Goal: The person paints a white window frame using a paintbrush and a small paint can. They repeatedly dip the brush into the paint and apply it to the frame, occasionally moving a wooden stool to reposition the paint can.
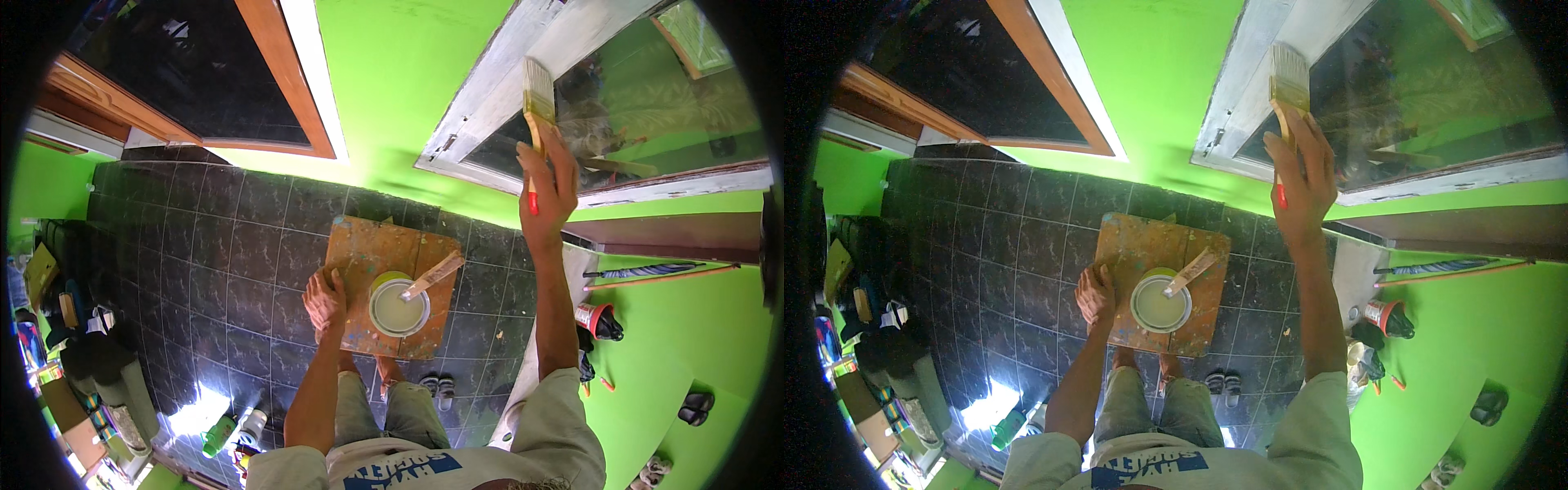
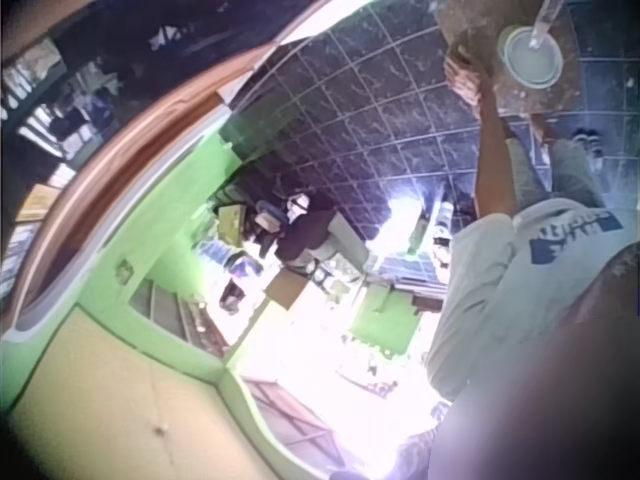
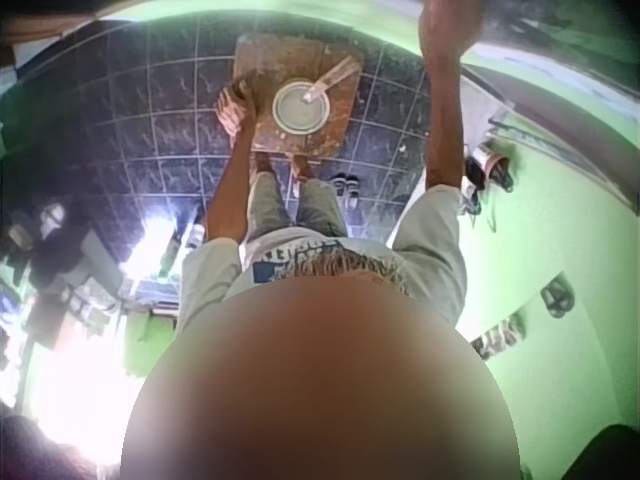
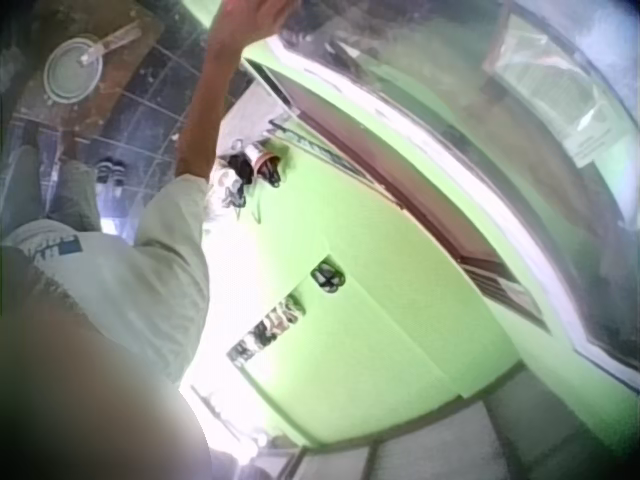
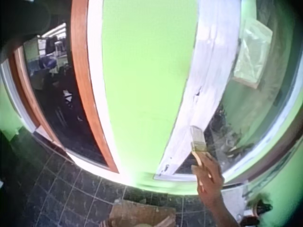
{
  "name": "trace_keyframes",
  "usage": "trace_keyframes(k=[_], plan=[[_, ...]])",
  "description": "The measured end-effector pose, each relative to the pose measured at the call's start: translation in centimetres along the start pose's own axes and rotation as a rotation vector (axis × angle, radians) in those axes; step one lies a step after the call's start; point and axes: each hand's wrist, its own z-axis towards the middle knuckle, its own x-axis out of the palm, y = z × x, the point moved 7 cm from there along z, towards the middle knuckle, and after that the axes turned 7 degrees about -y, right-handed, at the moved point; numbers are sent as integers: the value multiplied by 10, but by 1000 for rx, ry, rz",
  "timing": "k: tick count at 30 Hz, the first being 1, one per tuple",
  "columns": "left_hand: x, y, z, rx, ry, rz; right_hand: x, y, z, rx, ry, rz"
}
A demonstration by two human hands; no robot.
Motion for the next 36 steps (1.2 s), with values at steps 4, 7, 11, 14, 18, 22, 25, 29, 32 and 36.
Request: trace_keyframes(k=[4,7,11,14,18,22,25,29,32,36], plan=[[5,-8,1,33,21,-5,38,-19,-59,41,169,-67],[8,-5,1,30,20,10,70,-27,-113,104,283,-36],[8,-2,0,29,8,31,91,-28,-150,131,405,41],[8,-1,1,21,16,11,90,-26,-146,181,526,92],[6,-7,3,2,27,10,66,-28,-89,215,485,101],[2,-13,2,33,2,-40,15,-30,2,172,331,47],[-7,-9,2,30,-12,-73,-18,-13,69,113,259,25],[1,-4,1,32,5,-24,-68,-1,138,-45,118,-19],[3,-6,2,16,43,-12,-94,6,165,-148,-10,-34],[0,-8,1,7,26,-12,-82,-3,140,-187,-75,-93]])
